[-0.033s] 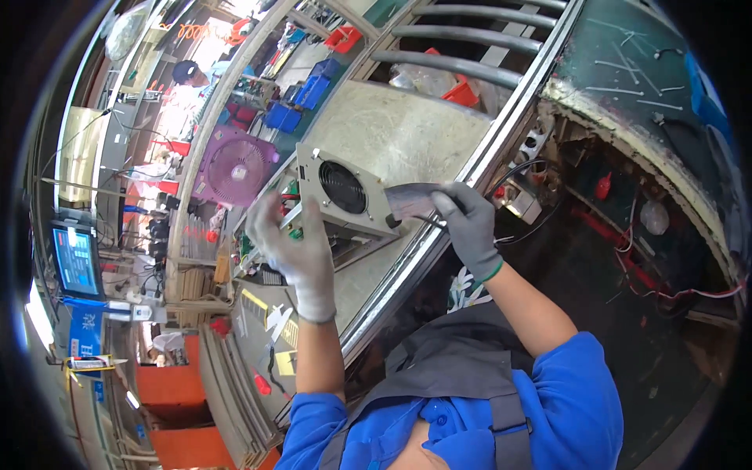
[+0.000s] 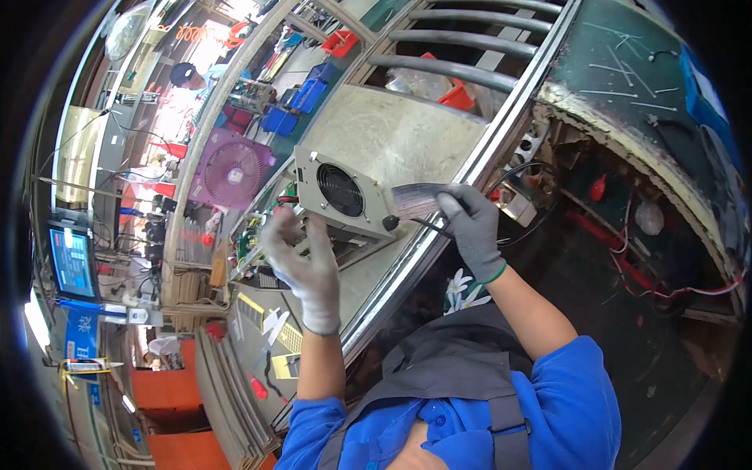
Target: Assembling and labeling internal components of an electronic chassis, including applying sealant and attaching identification labels.
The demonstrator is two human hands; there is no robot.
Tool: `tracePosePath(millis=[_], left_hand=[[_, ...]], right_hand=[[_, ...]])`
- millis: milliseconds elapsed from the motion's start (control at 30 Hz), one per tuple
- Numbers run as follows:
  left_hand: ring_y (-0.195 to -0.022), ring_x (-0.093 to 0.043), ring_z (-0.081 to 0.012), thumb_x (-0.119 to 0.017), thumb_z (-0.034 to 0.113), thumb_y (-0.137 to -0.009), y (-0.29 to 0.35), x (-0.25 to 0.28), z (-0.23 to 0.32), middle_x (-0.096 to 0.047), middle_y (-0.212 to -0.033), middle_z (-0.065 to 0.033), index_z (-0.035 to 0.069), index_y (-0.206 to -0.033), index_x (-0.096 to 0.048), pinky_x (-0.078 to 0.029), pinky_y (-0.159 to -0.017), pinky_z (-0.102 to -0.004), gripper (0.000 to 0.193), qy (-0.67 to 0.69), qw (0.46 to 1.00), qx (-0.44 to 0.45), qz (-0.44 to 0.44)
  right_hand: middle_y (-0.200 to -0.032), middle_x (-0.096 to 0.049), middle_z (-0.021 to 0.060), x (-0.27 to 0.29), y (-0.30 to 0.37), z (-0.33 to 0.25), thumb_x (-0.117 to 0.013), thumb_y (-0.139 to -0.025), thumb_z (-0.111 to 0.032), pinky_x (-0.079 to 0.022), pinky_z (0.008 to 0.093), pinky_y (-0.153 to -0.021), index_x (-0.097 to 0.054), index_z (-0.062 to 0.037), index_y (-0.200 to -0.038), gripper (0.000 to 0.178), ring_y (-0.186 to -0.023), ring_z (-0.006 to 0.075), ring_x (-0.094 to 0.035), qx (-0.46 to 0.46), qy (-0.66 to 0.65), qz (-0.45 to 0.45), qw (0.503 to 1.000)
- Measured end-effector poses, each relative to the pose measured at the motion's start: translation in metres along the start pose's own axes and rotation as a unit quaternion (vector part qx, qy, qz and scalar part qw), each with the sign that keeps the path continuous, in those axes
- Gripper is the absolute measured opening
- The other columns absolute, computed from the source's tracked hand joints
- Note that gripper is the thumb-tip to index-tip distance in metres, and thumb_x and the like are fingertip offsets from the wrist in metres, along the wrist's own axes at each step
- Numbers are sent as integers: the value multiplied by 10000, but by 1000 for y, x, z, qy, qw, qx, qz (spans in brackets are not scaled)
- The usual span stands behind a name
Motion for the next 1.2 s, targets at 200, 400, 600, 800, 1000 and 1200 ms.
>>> tracePosePath(millis=[200, 400, 600, 800, 1000, 1200], left_hand=[[-994, -615, -340, -633, 415, -954, 129, -104, -136, -625, -1157, -268, -105, -1156, -567, -473, -925, -386, 562, 169, 951, 247, -77], [-674, -612, -330, -620, 409, -944, 111, -63, -122, -641, -747, -218, -21, -852, -633, -484, -672, -423, 440, 38, 991, 132, 1], [-554, -423, -46, -706, 172, -941, 116, 55, -151, -539, -602, 48, 47, -678, -595, -405, -537, -284, 311, 218, 938, 259, 79], [-520, -328, -26, -666, 275, -979, 121, 54, -160, -410, -541, 82, 81, -556, -486, -214, -483, -266, 499, 291, 887, 359, 20], [-530, -407, -96, -655, 323, -968, 93, 52, -140, -425, -529, -41, -9, -634, -528, -328, -505, -328, 488, 180, 936, 286, -98], [-564, -336, -62, -674, 228, -957, 94, 58, -137, -376, -558, 24, -3, -616, -501, -282, -496, -303, 446, 134, 953, 243, -118]], right_hand=[[-809, -614, -19, 29, 25, -5, -652, -959, -148, -466, 210, -632, -667, -19, -1031, 148, -693, 55, -562, -72, -36, 39, 996], [-803, -634, -10, 24, 41, -37, -646, -962, -142, -482, 210, -641, -677, -29, -1018, 130, -675, 58, -577, -29, 18, 27, 999], [-887, -661, -4, -74, 66, -43, -637, -962, -122, -503, 225, -705, -678, -10, -1054, 151, -767, 64, -601, -45, -23, -126, 991], [-1022, -670, 25, -171, 77, 7, -624, -962, -124, -489, 264, -873, -664, -2, -1120, 204, -935, 104, -613, -112, -163, -236, 951], [-1062, -689, 102, -171, 65, 34, -662, -950, -151, -490, 324, -939, -625, 4, -1166, 268, -1009, 220, -653, -188, -378, -280, 862], [-1038, -686, 91, -178, 76, 27, -671, -931, -148, -497, 337, -925, -630, -9, -1168, 277, -1004, 214, -654, -205, -343, -309, 863]])
Point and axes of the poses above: each hand's wrist, its own y-axis away from the middle knuckle, its own x-axis out of the back of the hand, z = x × y, the point moved 10 cm from there along -y, towards the middle knuckle
